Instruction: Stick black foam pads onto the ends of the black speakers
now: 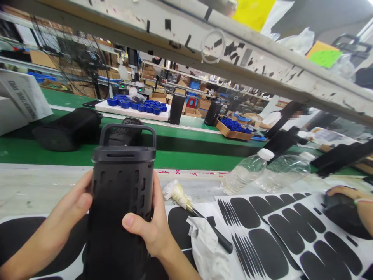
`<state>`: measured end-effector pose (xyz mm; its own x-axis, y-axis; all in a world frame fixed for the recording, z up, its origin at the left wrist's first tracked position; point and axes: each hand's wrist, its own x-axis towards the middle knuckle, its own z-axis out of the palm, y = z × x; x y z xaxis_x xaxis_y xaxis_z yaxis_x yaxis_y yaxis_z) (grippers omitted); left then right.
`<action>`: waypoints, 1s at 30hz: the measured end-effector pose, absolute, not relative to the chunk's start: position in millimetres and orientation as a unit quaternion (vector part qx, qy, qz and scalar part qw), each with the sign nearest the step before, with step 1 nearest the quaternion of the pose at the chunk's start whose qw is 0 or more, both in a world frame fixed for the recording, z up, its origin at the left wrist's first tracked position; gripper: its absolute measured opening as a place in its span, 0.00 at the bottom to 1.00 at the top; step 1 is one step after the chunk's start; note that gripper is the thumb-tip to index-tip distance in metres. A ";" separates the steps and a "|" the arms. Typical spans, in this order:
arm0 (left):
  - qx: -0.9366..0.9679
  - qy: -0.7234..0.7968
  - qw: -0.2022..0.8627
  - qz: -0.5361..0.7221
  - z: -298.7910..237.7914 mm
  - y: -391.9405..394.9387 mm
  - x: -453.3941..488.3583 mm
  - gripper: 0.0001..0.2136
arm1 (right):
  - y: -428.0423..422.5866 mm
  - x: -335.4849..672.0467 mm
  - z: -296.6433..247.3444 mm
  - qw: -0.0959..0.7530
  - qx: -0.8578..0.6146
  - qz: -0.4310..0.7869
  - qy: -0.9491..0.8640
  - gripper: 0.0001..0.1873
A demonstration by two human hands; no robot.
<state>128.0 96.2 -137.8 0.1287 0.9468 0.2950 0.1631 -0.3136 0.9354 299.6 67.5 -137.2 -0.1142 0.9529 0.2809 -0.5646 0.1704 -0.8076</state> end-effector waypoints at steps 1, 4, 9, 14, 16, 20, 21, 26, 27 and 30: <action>0.647 0.430 0.372 0.508 -135.9 97.2 125.7 0.27 | 67.0 299.3 -136.8 0.632 -0.234 0.601 -0.430 0.45; 0.665 0.436 0.219 0.565 -127.2 95.0 122.6 0.22 | 67.2 299.6 -136.9 0.634 -0.264 0.591 -0.422 0.46; 0.702 0.407 -0.019 0.584 -117.0 85.2 125.9 0.13 | 72.3 302.6 -141.6 0.630 -0.285 0.583 -0.426 0.44; 0.711 0.409 -0.029 0.571 -120.6 84.1 129.9 0.14 | 72.4 300.9 -142.9 0.639 -0.274 0.574 -0.432 0.42; 0.703 0.410 -0.026 0.581 -122.3 84.4 131.2 0.13 | 70.0 299.4 -142.6 0.638 -0.270 0.574 -0.436 0.44; 0.678 0.416 -0.019 0.606 -124.0 83.5 133.0 0.11 | 64.2 297.0 -142.0 0.634 -0.264 0.580 -0.438 0.50; 0.673 0.419 -0.014 0.609 -124.1 83.3 133.1 0.11 | 63.1 296.6 -141.6 0.631 -0.259 0.583 -0.442 0.51; 0.668 0.434 0.000 0.605 -123.9 82.9 131.6 0.07 | 60.6 294.9 -138.9 0.621 -0.249 0.590 -0.452 0.52; 0.668 0.435 0.001 0.604 -124.1 83.0 131.0 0.07 | 60.5 294.5 -138.3 0.622 -0.247 0.590 -0.453 0.52; 0.671 0.434 -0.002 0.602 -125.4 84.1 128.9 0.05 | 60.4 293.8 -135.4 0.622 -0.233 0.592 -0.456 0.52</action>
